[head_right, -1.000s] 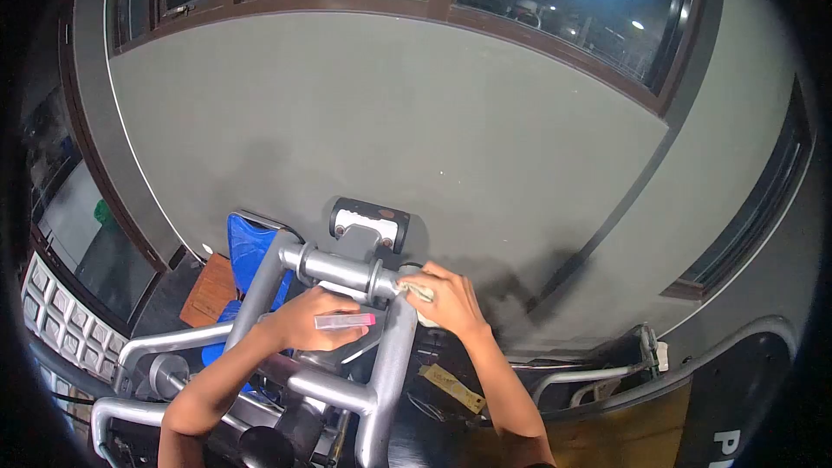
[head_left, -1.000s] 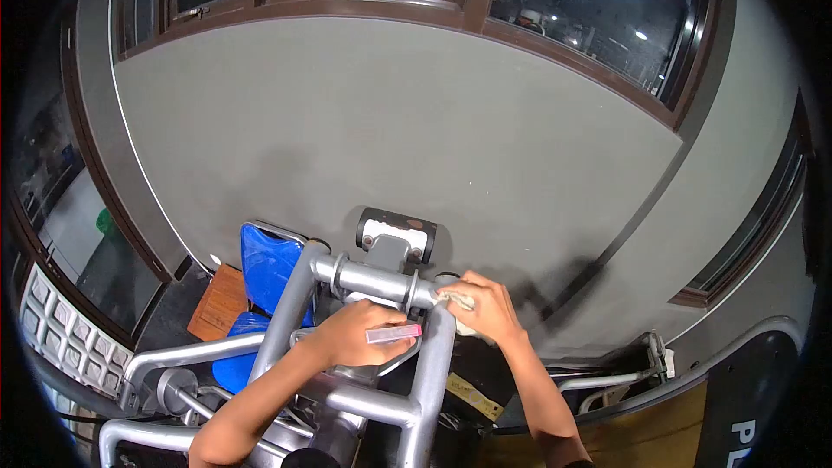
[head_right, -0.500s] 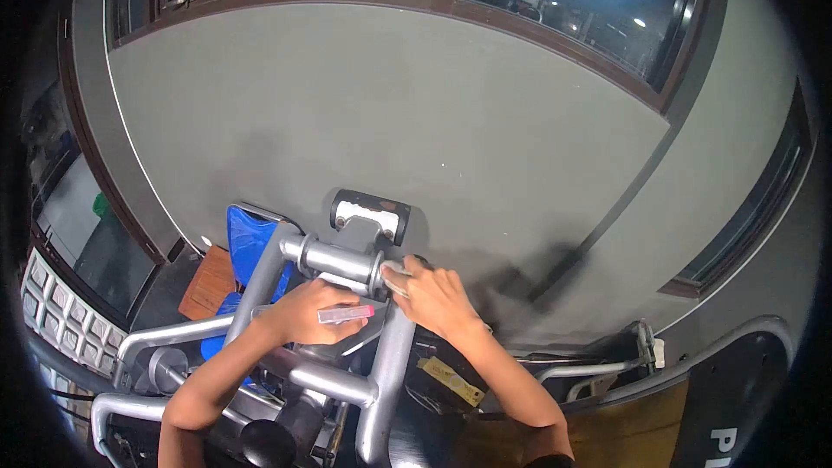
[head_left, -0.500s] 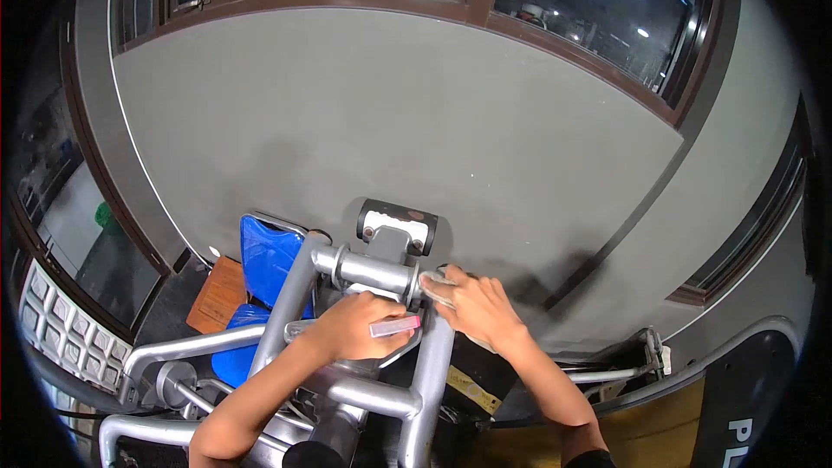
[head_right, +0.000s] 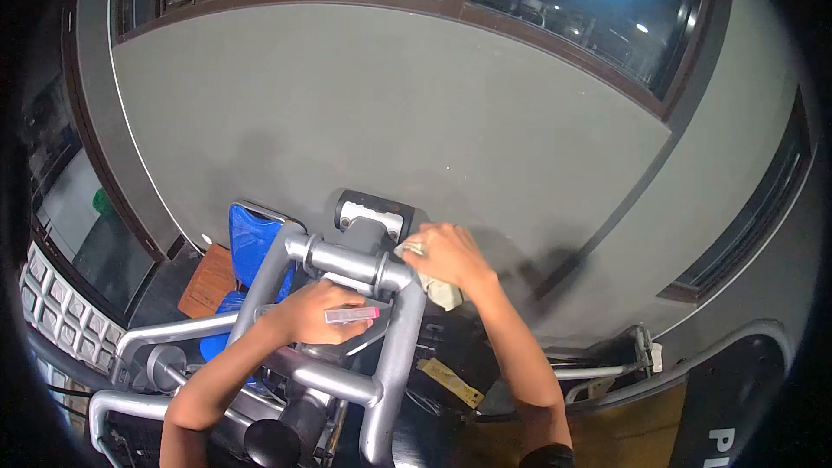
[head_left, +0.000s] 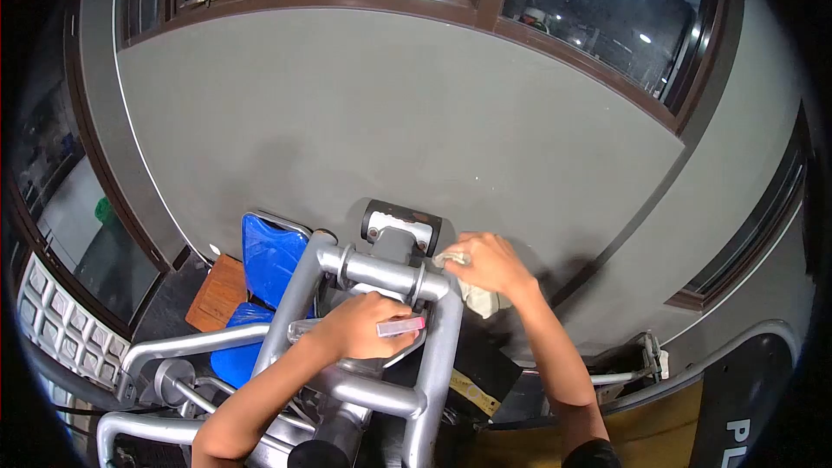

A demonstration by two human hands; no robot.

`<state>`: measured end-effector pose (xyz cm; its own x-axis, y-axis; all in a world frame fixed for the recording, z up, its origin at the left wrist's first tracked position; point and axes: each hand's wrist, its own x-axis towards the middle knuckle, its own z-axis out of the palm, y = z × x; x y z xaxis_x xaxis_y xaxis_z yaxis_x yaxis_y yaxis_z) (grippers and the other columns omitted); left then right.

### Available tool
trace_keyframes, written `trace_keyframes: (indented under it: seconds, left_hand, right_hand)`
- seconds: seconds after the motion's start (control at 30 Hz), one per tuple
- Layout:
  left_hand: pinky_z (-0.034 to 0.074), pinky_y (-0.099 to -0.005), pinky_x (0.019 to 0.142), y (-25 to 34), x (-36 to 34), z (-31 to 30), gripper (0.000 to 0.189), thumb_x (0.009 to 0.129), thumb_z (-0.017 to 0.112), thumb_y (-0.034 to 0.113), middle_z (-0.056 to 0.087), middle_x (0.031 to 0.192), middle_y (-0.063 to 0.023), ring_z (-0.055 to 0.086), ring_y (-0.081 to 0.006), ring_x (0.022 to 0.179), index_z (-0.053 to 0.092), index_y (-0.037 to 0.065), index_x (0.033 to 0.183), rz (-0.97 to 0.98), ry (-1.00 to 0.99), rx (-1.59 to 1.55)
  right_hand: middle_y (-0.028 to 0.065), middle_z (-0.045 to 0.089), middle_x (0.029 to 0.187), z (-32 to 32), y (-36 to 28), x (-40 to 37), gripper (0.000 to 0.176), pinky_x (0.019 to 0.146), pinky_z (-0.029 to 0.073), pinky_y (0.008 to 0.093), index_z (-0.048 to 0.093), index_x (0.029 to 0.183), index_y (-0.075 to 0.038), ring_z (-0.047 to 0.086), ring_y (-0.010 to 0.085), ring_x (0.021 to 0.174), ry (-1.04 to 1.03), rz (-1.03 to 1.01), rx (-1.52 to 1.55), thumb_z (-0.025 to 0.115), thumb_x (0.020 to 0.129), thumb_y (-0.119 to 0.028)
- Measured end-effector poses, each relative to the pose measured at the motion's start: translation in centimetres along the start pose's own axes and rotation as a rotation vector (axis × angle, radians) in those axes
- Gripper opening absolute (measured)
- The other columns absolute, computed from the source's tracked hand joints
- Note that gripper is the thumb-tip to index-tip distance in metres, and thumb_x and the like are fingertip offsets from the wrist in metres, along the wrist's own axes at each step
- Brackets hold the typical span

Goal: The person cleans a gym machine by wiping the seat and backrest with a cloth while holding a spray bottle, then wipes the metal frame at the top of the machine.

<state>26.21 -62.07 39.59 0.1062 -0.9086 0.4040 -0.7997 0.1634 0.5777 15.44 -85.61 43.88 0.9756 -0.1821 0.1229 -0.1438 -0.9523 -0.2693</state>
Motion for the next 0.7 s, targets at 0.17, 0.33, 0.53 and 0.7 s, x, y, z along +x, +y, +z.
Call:
trace_keyframes:
  seconds: [0.17,0.33,0.53,0.7]
  left_hand:
    - [0.051,-0.0435,0.076,-0.5,-0.2,0.0,0.021,0.078,0.07,0.03,0.067,0.081,-0.0118,0.063,-0.0361,0.077,0.068,0.009,0.083,-0.046,-0.023,0.042]
    - [0.05,-0.0419,0.077,-0.5,-0.4,0.3,0.021,0.08,0.071,0.03,0.068,0.084,-0.0099,0.062,-0.0342,0.08,0.07,0.011,0.086,-0.045,-0.016,0.023]
    - [0.051,-0.0429,0.078,0.2,0.0,-0.8,0.022,0.079,0.07,0.03,0.068,0.083,-0.012,0.063,-0.0354,0.08,0.07,0.01,0.087,-0.078,-0.083,0.009]
    - [0.052,-0.0432,0.075,0.2,-0.3,-0.7,0.023,0.08,0.068,0.03,0.067,0.082,-0.0145,0.064,-0.0365,0.078,0.07,0.008,0.087,0.028,0.103,0.028]
  right_hand:
    - [0.0222,0.068,0.102,2.4,-0.1,3.2,0.041,0.087,0.051,0.0459,0.073,0.101,-0.006,0.066,0.038,0.096,-0.132,0.137,-0.101,0.062,0.079,-0.038]
    - [0.0245,0.068,0.101,2.2,-1.3,6.3,0.042,0.088,0.052,0.0458,0.071,0.097,0.001,0.066,0.0405,0.098,-0.438,0.258,-0.128,0.053,0.08,-0.032]
    - [0.0241,0.065,0.1,3.1,-3.0,-0.9,0.035,0.083,0.052,0.0495,0.07,0.109,-0.006,0.066,0.0423,0.082,-0.067,0.067,-0.208,0.059,0.087,-0.03]
    - [0.019,0.06,0.112,1.8,-5.3,-5.4,0.041,0.08,0.055,0.0465,0.063,0.125,-0.017,0.068,0.0371,0.081,-0.062,0.049,-0.316,0.063,0.085,-0.028]
